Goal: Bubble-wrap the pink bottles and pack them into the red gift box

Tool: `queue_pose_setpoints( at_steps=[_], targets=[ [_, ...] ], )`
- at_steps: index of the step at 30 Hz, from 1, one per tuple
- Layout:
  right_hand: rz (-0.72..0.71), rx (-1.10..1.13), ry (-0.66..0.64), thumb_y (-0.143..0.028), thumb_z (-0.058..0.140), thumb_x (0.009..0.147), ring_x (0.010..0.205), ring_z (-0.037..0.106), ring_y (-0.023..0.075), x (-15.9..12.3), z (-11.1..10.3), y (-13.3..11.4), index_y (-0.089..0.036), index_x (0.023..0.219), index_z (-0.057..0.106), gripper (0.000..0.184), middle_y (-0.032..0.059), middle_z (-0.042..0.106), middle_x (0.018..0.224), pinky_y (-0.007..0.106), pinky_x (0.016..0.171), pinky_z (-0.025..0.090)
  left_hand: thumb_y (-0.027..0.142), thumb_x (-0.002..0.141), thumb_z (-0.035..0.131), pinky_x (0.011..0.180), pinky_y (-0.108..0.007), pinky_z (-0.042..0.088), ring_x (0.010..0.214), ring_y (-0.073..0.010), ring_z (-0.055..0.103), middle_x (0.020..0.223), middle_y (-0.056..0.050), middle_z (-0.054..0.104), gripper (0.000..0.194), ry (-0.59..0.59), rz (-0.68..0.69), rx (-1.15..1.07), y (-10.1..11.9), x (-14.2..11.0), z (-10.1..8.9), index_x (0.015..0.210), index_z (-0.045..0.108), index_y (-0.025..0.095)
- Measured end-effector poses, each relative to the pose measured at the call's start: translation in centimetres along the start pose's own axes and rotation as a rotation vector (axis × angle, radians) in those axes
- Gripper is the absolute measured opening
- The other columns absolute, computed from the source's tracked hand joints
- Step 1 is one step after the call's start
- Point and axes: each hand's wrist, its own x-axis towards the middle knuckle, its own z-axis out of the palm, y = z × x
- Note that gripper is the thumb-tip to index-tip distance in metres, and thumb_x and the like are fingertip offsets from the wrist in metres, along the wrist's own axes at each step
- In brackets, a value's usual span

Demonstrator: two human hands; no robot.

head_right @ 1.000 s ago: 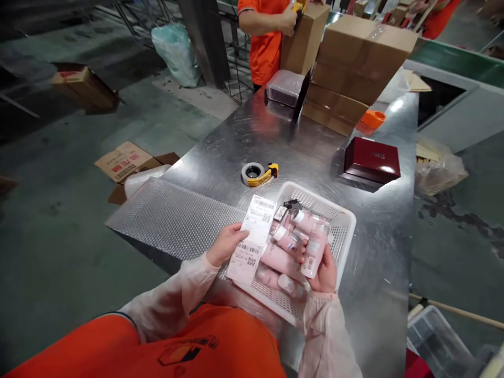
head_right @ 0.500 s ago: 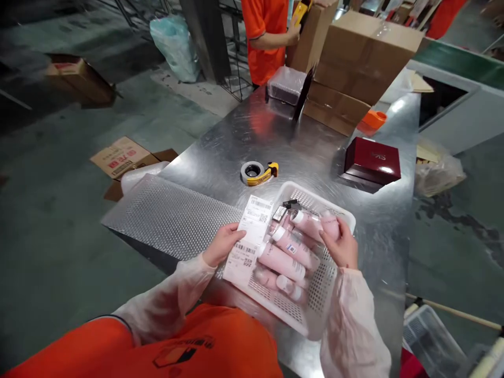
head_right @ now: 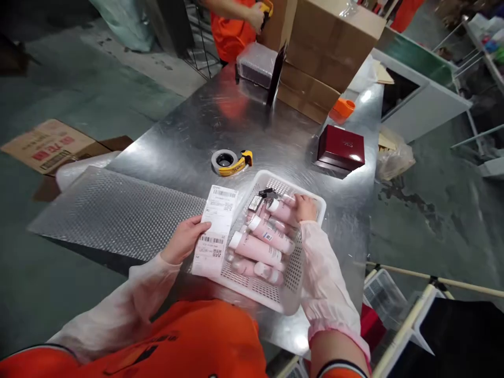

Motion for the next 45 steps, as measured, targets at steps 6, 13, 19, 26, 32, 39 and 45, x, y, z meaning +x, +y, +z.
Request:
queue_pose_setpoints(
  at_steps=[6, 13, 19, 26, 32, 39, 45],
  targets=[
    [0.046, 0.138, 0.132, -0.026, 0.064, 0.085, 0.123, 0.05, 0.0364, -0.2, 0.4, 0.2, -0.017, 0.122, 0.067, 0.038, 0.0179, 0.063, 0.129, 0.054, 0.101, 0.04, 0.038, 0.051, 0.086, 0.065, -0.031, 0.053, 0.067, -0.022, 0.069, 0.074, -0.006, 0.076, 0.043, -0.005, 0.004, -0.006, -0.2, 0.1, -0.1, 0.083, 0.075, 0.011],
    [-0.203, -0.071, -0.051, -0.04, 0.062, 0.09, 0.124, 0.045, 0.0331, -0.9, 1.2, -7.9, -0.02, 0.132, 0.061, 0.046, 0.0128, 0.064, 0.132, 0.048, 0.102, 0.035, 0.039, 0.056, 0.085, 0.063, -0.031, 0.054, 0.068, -0.0233, 0.071, 0.075, -0.007, 0.076, 0.042, -0.006, 0.002, -0.003, -0.6, 0.5, -0.6, 0.086, 0.076, 0.011],
    [-0.233, -0.224, -0.205, -0.039, 0.081, 0.073, 0.123, 0.048, 0.0363, 0.6, 4.0, -13.0, -0.013, 0.138, 0.053, 0.076, 0.0192, 0.062, 0.134, 0.051, 0.102, 0.035, 0.04, 0.053, 0.086, 0.064, -0.031, 0.054, 0.068, -0.023, 0.071, 0.075, -0.007, 0.077, 0.045, 0.018, 0.016, -0.046, 0.0, 0.7, -1.1, 0.085, 0.074, 0.011],
    [-0.239, 0.721, -0.164, -0.03, 0.084, 0.059, 0.127, 0.051, 0.0308, -0.2, 3.5, -10.0, -0.021, 0.137, 0.056, 0.083, 0.0127, 0.052, 0.143, 0.046, 0.104, 0.045, 0.041, 0.054, 0.085, 0.062, -0.031, 0.054, 0.069, -0.0241, 0.071, 0.073, -0.006, 0.076, 0.042, 0.015, 0.018, -0.054, 0.1, 0.9, -1.5, 0.084, 0.074, 0.013],
    [-0.109, 1.697, -0.495, -0.025, 0.085, 0.061, 0.104, 0.067, 0.0222, -7.9, 3.0, -9.1, -0.034, 0.137, 0.053, 0.083, -0.0004, 0.068, 0.11, 0.042, 0.091, 0.053, 0.04, 0.054, 0.085, 0.061, -0.03, 0.053, 0.067, -0.0231, 0.071, 0.074, -0.006, 0.077, 0.043, -0.03, -0.004, -0.04, -0.2, 0.9, -0.8, 0.086, 0.074, 0.013],
    [0.042, 1.846, -0.272, -0.028, 0.087, 0.064, 0.096, 0.068, 0.0216, -12.4, 4.0, -9.7, -0.034, 0.114, 0.063, 0.056, -0.0009, 0.071, 0.1, 0.048, 0.099, 0.051, 0.036, 0.054, 0.084, 0.061, -0.03, 0.052, 0.065, -0.0221, 0.07, 0.073, -0.006, 0.076, 0.04, -0.059, -0.009, -0.018, 0.2, 0.1, -0.1, 0.084, 0.075, 0.012],
    [0.056, 1.762, -0.13, -0.021, 0.089, 0.06, 0.11, 0.065, 0.0229, -14.2, 3.5, -9.1, -0.036, 0.119, 0.067, 0.065, -0.0003, 0.069, 0.118, 0.047, 0.109, 0.046, 0.038, 0.053, 0.085, 0.063, -0.031, 0.052, 0.068, -0.0235, 0.071, 0.073, -0.006, 0.076, 0.043, -0.074, -0.004, 0.0, 0.1, -0.2, 0.1, 0.085, 0.075, 0.011]
  ],
)
